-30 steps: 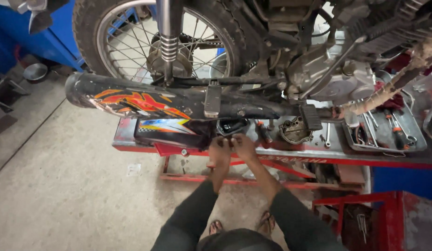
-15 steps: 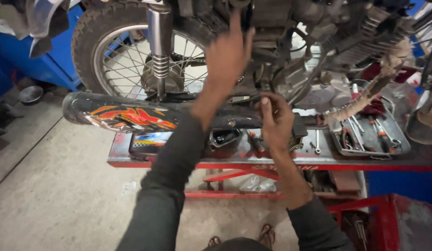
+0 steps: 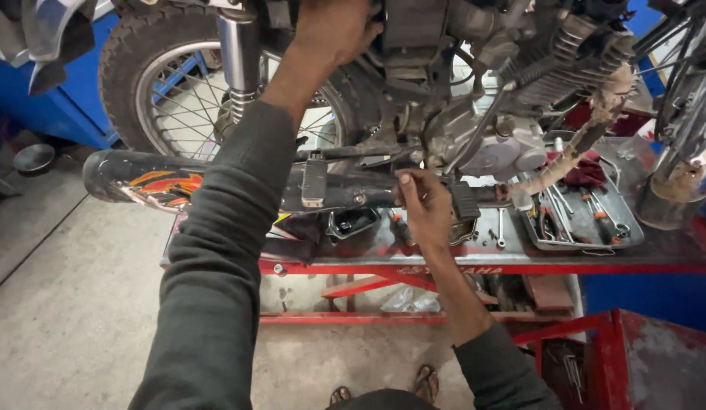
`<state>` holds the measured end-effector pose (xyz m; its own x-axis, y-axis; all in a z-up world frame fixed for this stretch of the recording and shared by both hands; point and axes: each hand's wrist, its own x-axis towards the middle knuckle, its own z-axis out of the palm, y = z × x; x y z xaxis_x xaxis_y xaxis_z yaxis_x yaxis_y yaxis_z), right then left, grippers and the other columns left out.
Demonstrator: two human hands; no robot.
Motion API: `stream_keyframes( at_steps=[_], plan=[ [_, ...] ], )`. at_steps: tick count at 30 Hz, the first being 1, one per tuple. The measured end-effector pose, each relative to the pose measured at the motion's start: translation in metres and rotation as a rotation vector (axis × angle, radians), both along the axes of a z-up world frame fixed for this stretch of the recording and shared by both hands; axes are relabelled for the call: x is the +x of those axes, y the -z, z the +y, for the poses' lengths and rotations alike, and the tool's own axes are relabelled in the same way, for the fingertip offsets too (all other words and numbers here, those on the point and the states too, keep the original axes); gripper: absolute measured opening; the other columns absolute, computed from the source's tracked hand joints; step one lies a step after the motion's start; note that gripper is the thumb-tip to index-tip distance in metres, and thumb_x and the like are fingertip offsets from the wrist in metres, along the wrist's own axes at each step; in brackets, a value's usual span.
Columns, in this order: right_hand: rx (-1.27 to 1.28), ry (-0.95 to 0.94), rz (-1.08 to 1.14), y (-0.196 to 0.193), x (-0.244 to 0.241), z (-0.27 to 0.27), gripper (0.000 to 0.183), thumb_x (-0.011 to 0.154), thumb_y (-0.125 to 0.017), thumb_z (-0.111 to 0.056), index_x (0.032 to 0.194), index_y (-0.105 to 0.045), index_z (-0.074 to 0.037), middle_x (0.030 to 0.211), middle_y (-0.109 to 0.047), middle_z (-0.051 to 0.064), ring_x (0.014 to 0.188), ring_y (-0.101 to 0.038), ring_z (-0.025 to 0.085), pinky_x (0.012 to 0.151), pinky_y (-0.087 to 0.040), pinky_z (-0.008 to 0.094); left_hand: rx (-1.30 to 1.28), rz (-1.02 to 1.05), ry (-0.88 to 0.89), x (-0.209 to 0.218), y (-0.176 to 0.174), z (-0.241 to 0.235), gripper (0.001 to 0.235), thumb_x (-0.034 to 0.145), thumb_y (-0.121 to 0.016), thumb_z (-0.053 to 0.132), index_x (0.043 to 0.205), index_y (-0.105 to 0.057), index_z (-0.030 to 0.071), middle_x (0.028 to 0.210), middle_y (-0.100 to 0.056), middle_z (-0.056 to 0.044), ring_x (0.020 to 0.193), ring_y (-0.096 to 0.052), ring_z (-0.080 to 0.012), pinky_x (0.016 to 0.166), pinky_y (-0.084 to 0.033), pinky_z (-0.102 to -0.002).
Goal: The person removes a side panel from a motorcycle using a screwdriver, then uses a wrench to loosen and remove a bolt from the engine area. They proceed to remove a black cover, wipe the engine components with a red cloth, and finally place the removed parts on the workbench.
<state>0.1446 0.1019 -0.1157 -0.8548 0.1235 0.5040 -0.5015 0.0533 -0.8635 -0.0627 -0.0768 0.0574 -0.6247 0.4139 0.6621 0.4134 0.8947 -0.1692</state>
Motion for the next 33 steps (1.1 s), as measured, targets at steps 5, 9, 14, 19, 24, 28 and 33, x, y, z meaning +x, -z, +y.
stream_keyframes(
  at_steps=[5,9,14,19,24,28,33],
  plan=[
    [-0.026,-0.048,-0.042,0.005,-0.009,-0.002,0.025,0.099,-0.059,-0.025,0.102,-0.068,-0.002,0.073,-0.066,0.006,0.060,-0.057,0.011,0.056,-0.049,0.025,0.072,-0.012,-0.035,-0.007,0.005,-0.002,0.034,0.091,-0.071,0.048,0.109,-0.070,0.019,0.093,-0.071,-0.012,0.077,-0.070,-0.0385,0.054,-0.059,-0.054],
    [-0.025,-0.058,-0.043,-0.009,-0.006,0.001,0.026,0.100,-0.058,-0.024,0.105,-0.067,-0.001,0.077,-0.066,0.007,0.065,-0.058,0.013,0.058,-0.049,0.026,0.150,-0.066,-0.014,0.001,0.003,-0.003,0.035,0.092,-0.073,0.044,0.109,-0.069,0.014,0.099,-0.071,-0.013,0.085,-0.068,-0.0409,0.063,-0.057,-0.057],
    [0.055,0.115,0.038,-0.034,-0.030,0.010,0.033,0.098,-0.058,-0.037,0.103,-0.069,-0.007,0.075,-0.065,0.002,0.062,-0.060,0.011,0.057,-0.052,0.029,0.086,-0.035,0.029,-0.006,0.002,-0.003,0.031,0.092,-0.068,0.046,0.104,-0.072,0.018,0.089,-0.073,-0.015,0.085,-0.066,-0.0423,0.065,-0.054,-0.055],
    [0.207,0.196,0.142,-0.090,-0.072,0.011,0.049,0.097,-0.054,-0.041,0.130,-0.056,-0.004,0.119,-0.067,0.014,0.107,-0.066,0.025,0.091,-0.056,0.036,0.364,-0.362,0.170,0.038,-0.014,0.001,0.027,0.102,-0.048,0.034,0.102,-0.062,0.010,0.074,-0.071,-0.014,0.040,-0.066,-0.0285,0.057,-0.056,-0.045],
    [0.268,0.271,0.371,-0.095,-0.135,0.019,0.046,0.104,-0.054,-0.035,0.140,-0.047,-0.007,0.101,-0.071,0.008,0.095,-0.067,0.021,0.080,-0.053,0.035,0.353,-0.068,0.067,0.016,0.012,0.003,0.022,0.099,-0.056,0.030,0.099,-0.063,0.009,0.082,-0.069,-0.024,0.077,-0.065,-0.0509,0.058,-0.051,-0.061],
    [0.305,0.448,0.437,-0.101,-0.165,0.026,0.052,0.100,-0.056,-0.048,0.128,-0.058,-0.005,0.099,-0.061,0.009,0.095,-0.063,0.026,0.086,-0.049,0.039,0.411,-0.059,0.184,0.021,0.013,0.001,0.019,0.100,-0.053,0.026,0.100,-0.061,0.008,0.079,-0.069,-0.021,0.060,-0.065,-0.0421,0.053,-0.052,-0.056],
    [0.311,0.364,0.500,-0.111,-0.163,0.021,0.049,0.100,-0.064,-0.046,0.135,-0.056,-0.013,0.099,-0.050,0.006,0.076,-0.056,0.015,0.072,-0.053,0.033,0.581,-0.308,0.299,0.042,0.004,0.000,0.016,0.101,-0.047,0.021,0.099,-0.056,0.008,0.067,-0.068,-0.014,0.037,-0.067,-0.0222,0.032,-0.055,-0.034]
  ],
)
